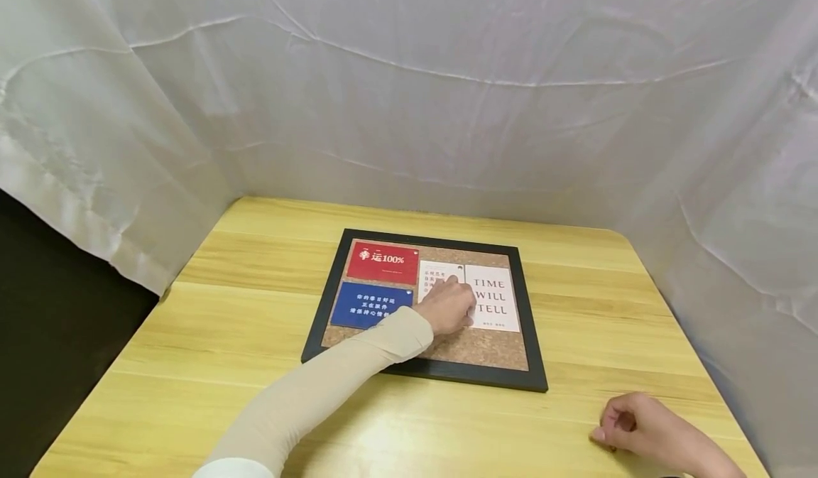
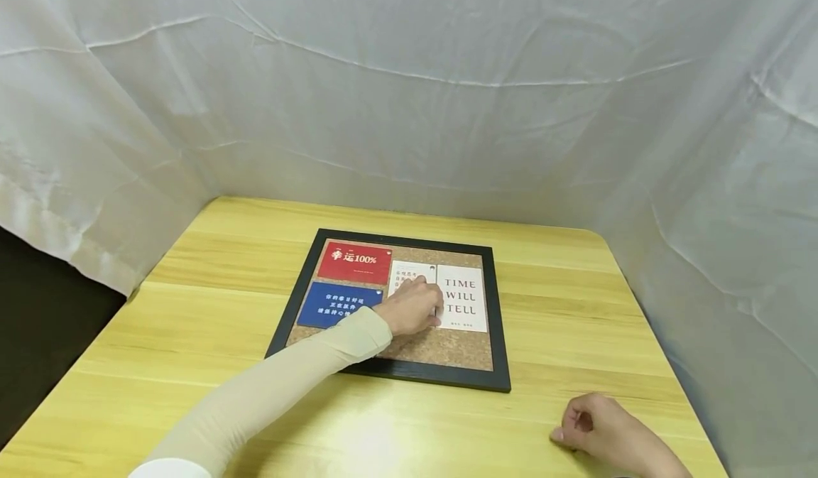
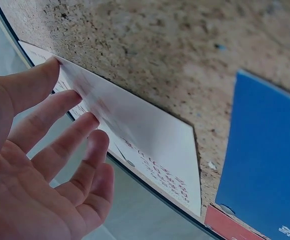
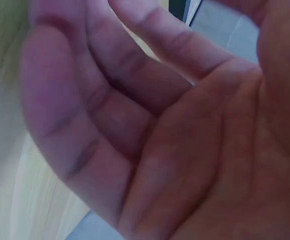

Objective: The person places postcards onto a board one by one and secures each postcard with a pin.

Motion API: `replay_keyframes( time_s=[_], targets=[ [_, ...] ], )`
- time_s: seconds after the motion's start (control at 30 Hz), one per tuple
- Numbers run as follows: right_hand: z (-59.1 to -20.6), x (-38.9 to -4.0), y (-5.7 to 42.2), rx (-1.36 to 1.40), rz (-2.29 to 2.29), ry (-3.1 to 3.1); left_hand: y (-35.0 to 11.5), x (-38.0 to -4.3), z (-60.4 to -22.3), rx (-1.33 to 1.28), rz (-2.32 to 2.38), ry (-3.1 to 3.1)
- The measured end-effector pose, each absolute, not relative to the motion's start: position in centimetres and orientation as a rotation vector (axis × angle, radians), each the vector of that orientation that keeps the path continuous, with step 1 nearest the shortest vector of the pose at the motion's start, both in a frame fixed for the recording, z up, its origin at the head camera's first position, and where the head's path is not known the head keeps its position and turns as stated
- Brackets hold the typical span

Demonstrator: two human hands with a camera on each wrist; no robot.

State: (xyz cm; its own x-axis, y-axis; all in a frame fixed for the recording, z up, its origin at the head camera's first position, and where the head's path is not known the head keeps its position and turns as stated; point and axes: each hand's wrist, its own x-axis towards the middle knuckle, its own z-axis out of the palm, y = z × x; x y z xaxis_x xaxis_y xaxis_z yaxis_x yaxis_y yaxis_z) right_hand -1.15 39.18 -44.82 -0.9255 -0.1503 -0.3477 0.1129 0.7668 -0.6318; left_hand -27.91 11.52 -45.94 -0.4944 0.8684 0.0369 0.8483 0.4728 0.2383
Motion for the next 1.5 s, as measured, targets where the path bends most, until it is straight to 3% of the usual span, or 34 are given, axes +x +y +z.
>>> replay_keyframes(
  time_s=[0.23, 0.53, 1.5],
  targets=[
    [-44.8, -1.2, 39.0, 0.021, -1.02, 2.469, 11.5, -28.0, -45.9, 1.532, 0.351, 2.626],
    [-45.3, -1.7, 39.3, -0.145, -0.965, 2.599, 11.6, -28.2, -46.0, 1.529, 0.347, 2.631],
    [-42.8, -6.8, 38.5, 0.258, -0.793, 2.922, 11.7, -27.9, -46.2, 1.524, 0.341, 2.627]
  ],
)
